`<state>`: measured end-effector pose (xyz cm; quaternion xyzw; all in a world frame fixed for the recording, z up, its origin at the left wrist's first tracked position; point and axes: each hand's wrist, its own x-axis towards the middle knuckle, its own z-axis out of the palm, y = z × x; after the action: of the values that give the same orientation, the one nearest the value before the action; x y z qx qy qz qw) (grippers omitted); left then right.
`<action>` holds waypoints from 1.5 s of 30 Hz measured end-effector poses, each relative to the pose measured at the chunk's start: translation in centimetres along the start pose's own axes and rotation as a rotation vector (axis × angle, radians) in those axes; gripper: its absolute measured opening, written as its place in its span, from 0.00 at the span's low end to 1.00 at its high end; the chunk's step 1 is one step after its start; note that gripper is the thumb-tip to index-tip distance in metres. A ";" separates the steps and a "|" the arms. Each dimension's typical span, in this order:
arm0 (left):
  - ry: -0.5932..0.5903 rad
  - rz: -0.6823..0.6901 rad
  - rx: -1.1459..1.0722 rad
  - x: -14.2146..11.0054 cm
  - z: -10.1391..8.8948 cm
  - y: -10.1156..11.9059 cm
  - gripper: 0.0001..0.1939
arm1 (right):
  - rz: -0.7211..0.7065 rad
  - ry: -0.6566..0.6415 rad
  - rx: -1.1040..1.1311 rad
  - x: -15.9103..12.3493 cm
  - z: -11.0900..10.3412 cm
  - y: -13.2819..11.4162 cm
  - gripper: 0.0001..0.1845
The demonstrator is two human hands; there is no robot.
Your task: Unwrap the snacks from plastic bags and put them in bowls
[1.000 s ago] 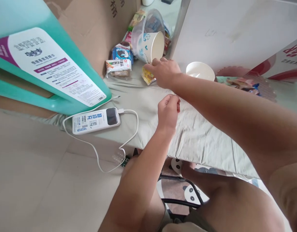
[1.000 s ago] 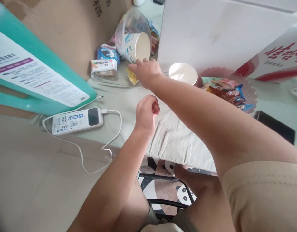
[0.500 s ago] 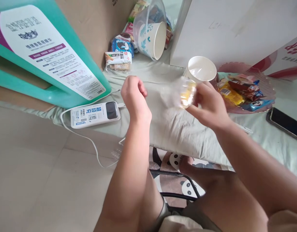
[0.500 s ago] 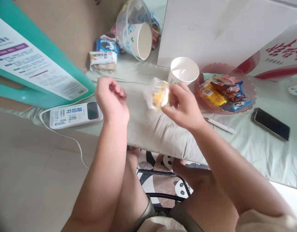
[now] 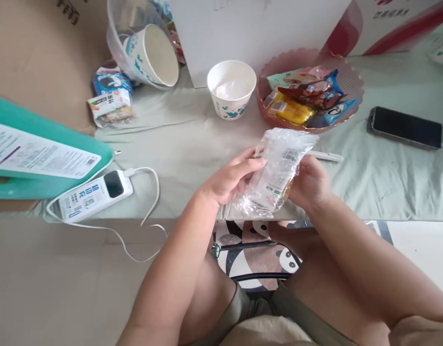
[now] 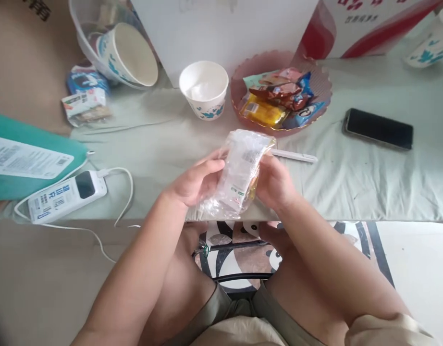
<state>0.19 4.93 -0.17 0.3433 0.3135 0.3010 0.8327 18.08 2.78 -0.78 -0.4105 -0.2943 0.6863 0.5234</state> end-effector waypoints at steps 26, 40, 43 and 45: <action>0.297 0.027 0.008 0.8 0.7 -1.1 0.20 | -0.864 -0.467 -1.089 -1.5 -3.5 0.7 0.16; 0.155 0.234 0.202 0.3 0.8 -2.1 0.21 | -0.591 0.064 -0.853 -1.5 -1.8 1.4 0.08; 0.115 0.255 0.293 0.1 0.9 -2.1 0.26 | -0.431 0.117 -0.748 -1.2 -1.6 1.2 0.15; 0.148 0.282 0.419 0.2 0.9 -2.1 0.26 | -0.362 0.119 -0.708 -1.2 -1.5 1.1 0.16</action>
<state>1.58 3.43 -1.32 0.5258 0.3780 0.3666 0.6680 19.00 1.33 -2.11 -0.5460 -0.5494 0.4143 0.4780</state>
